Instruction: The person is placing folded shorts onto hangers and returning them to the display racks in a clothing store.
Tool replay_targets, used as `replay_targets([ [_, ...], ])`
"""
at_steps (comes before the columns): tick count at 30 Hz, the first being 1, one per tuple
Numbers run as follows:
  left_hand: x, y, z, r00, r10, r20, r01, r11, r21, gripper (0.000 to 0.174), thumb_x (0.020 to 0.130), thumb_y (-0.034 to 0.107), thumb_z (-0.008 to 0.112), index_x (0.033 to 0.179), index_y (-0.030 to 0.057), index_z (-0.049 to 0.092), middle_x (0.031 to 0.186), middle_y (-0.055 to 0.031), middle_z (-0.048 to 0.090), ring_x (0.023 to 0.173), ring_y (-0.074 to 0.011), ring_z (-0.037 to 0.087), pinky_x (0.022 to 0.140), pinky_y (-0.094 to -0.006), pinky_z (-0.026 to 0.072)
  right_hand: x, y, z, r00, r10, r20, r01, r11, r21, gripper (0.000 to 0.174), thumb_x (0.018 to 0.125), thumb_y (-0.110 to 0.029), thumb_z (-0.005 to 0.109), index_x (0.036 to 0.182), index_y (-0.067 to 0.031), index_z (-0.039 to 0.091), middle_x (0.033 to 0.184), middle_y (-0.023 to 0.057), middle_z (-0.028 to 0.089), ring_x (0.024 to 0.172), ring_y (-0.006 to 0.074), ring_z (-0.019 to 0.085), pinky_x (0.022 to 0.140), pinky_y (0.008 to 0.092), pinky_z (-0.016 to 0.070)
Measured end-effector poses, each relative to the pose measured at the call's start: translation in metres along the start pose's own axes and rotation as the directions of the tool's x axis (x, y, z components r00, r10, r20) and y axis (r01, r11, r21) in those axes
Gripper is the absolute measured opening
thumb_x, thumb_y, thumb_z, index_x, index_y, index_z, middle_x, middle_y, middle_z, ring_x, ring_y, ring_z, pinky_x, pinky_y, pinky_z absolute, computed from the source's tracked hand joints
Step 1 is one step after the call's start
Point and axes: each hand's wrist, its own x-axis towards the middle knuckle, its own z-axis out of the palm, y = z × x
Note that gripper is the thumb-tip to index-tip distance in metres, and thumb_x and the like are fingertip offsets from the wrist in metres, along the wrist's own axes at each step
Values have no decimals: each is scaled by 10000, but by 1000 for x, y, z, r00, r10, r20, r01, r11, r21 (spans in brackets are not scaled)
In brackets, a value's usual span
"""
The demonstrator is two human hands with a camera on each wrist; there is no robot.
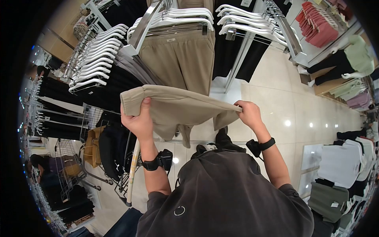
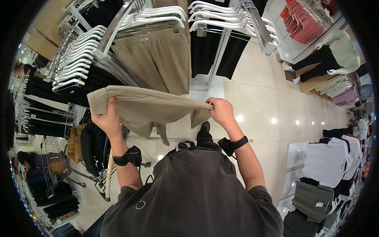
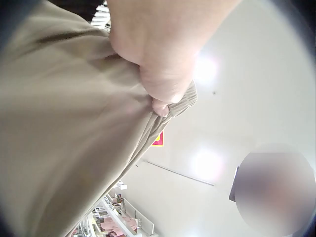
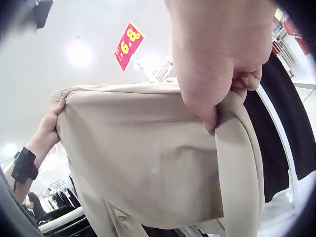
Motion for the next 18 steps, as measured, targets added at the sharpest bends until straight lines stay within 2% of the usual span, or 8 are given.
replay_targets([
  [7,11,-14,-14,985,28,-170,-45,995,-93,248,830,59,750,1033,-34,643,986,-77,686,871,-142,641,819,-267,501,-16,42,21,990,130,61,-121,983,-137,187,740,-107,631,900,-102,729,843,145,687,802,348,654,698,430,525],
  [11,14,-20,-19,976,-3,-219,-56,963,-263,192,864,35,695,1023,-24,604,963,-67,653,874,-139,616,837,-285,494,-33,67,39,968,124,219,-109,991,-77,154,752,-129,632,869,-98,728,838,156,680,825,360,640,731,451,519],
  [12,16,-15,-20,995,4,-100,-33,956,-290,152,887,64,663,981,-7,567,938,-76,621,857,-149,598,834,-289,485,-36,67,40,951,106,291,-90,994,-68,141,755,-144,643,857,-97,729,842,155,680,831,360,638,734,450,518],
  [14,21,-11,-20,997,-19,-73,-4,954,-299,136,913,121,627,959,17,551,950,-83,601,861,-169,589,831,-306,487,-43,66,43,874,110,474,-105,994,-37,126,760,-204,680,816,-106,737,861,144,684,830,354,637,743,435,517],
  [15,23,-9,-18,998,-29,-59,10,953,-303,138,926,149,609,948,29,543,955,-86,591,863,-179,585,829,-315,488,-48,78,53,830,30,556,-33,999,-4,211,775,-246,695,917,-95,736,886,146,696,853,340,651,758,418,523],
  [16,22,-3,-12,988,-138,-68,88,870,-485,132,962,201,534,980,70,519,976,-74,557,932,-201,556,904,-356,462,-49,80,56,766,31,643,-58,998,21,284,778,-276,710,985,-83,722,900,139,704,886,328,655,798,397,521],
  [17,21,-5,-11,986,-162,-35,116,828,-548,123,968,202,517,994,82,512,984,-67,549,946,-201,546,929,-366,445,-50,82,59,693,33,721,-90,995,41,362,781,-306,725,1054,-70,708,913,131,712,918,317,660,838,377,518],
  [18,18,-7,-9,983,-183,1,146,781,-607,115,974,203,500,1009,93,506,991,-59,541,960,-201,535,955,-375,429,-47,78,57,717,37,696,-103,993,53,407,792,-314,725,1106,-59,681,943,140,709,944,310,659,851,373,515],
])
